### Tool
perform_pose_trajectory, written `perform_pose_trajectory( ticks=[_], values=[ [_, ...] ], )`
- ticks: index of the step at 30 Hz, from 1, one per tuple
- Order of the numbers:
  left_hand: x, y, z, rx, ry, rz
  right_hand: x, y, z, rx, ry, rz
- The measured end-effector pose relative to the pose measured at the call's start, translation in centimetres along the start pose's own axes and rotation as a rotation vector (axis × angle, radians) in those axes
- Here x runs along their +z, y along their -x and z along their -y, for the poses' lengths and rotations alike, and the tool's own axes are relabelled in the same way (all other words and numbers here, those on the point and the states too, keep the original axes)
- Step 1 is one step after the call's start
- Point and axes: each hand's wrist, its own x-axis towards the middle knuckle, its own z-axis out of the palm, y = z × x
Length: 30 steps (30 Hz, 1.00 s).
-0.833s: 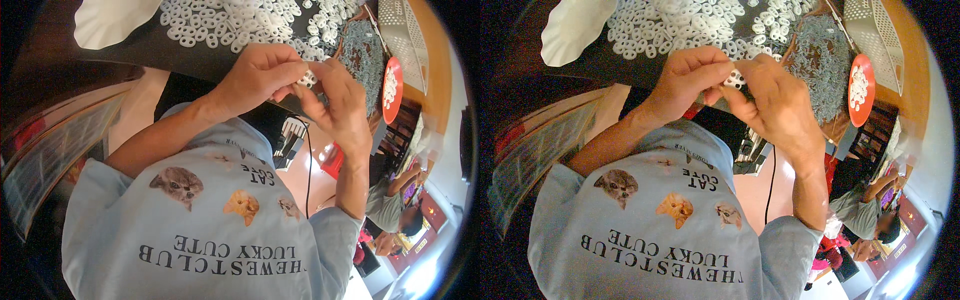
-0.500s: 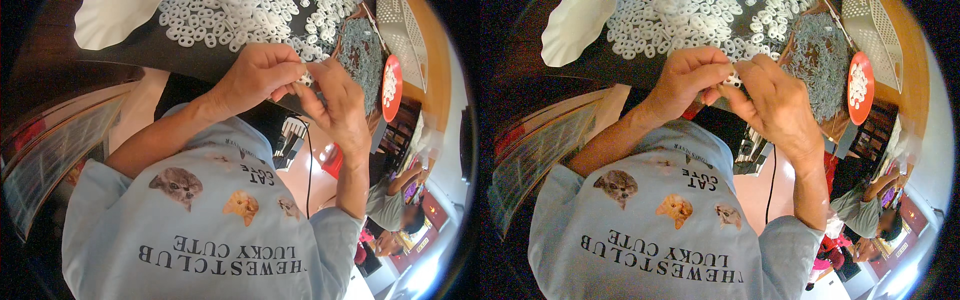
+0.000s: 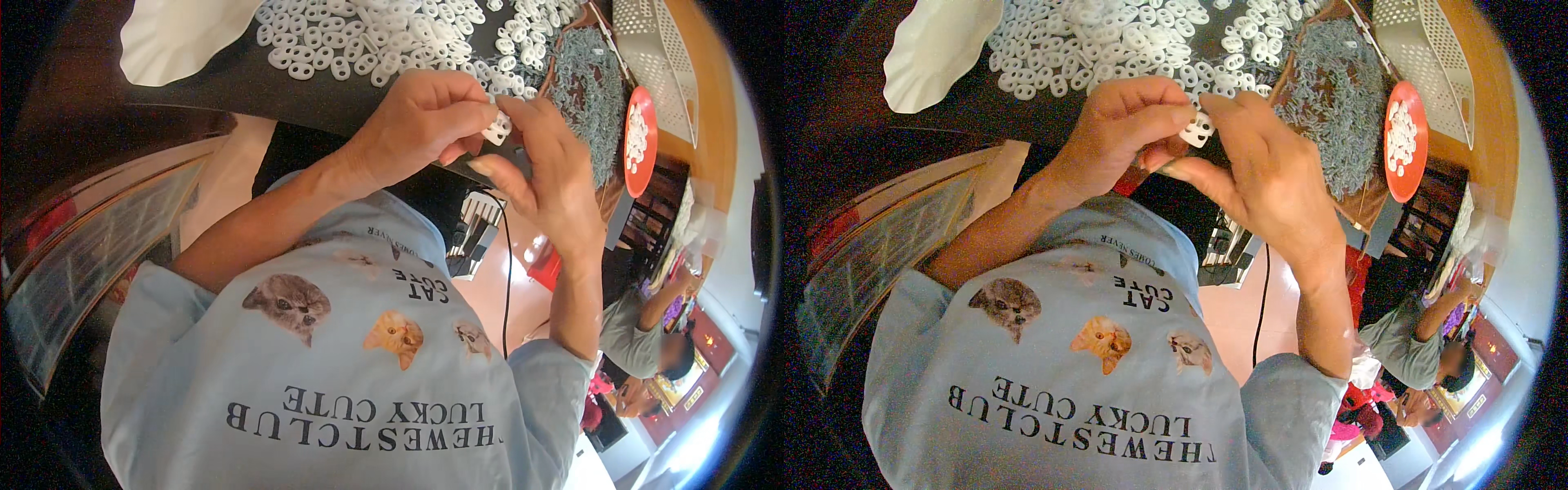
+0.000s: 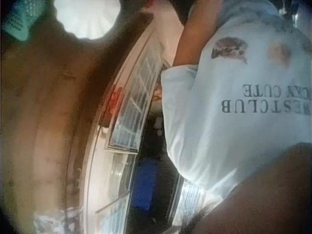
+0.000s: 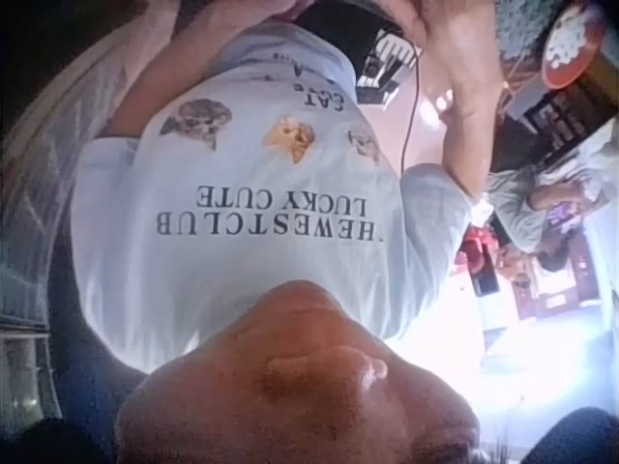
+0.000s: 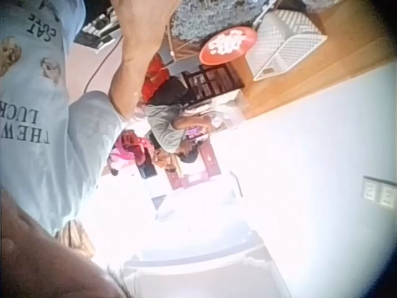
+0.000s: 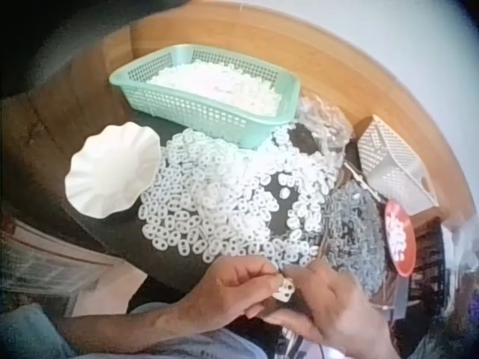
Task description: Manually attaching small metal hooks onto white plastic rings at a workstation.
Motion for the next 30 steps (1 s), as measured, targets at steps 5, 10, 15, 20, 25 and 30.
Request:
perform_pose_trajectory(
  ticks=[5, 10, 15, 20, 25, 30],
  values=[
    [0.0, 0.0, 0.1, -0.005, -0.004, 0.009, 1.4, 0.2, 0.1, -0.009, 0.25, -0.008],
    [0.0, -0.1, 0.3, -0.015, 0.012, 0.04, 1.4, 0.1, -0.5, 0.014, 0.16, 0.07],
    [0.2, -0.1, 0.3, -0.035, -0.033, 0.089, 1.5, 0.6, -1.2, -0.025, 0.034, 0.115],
    [0.6, -0.1, 0.6, 0.002, -0.109, 0.074, 1.9, 0.9, -1.3, -0.019, 0.008, 0.094],
    [0.5, 0.0, 0.7, 0.03, -0.142, 0.077, 2.4, 1.1, -1.6, -0.057, -0.018, 0.091],
    [0.7, 0.3, 0.7, -0.013, -0.101, 0.071, 2.8, 1.3, -1.7, -0.101, -0.03, 0.049]
  ],
)
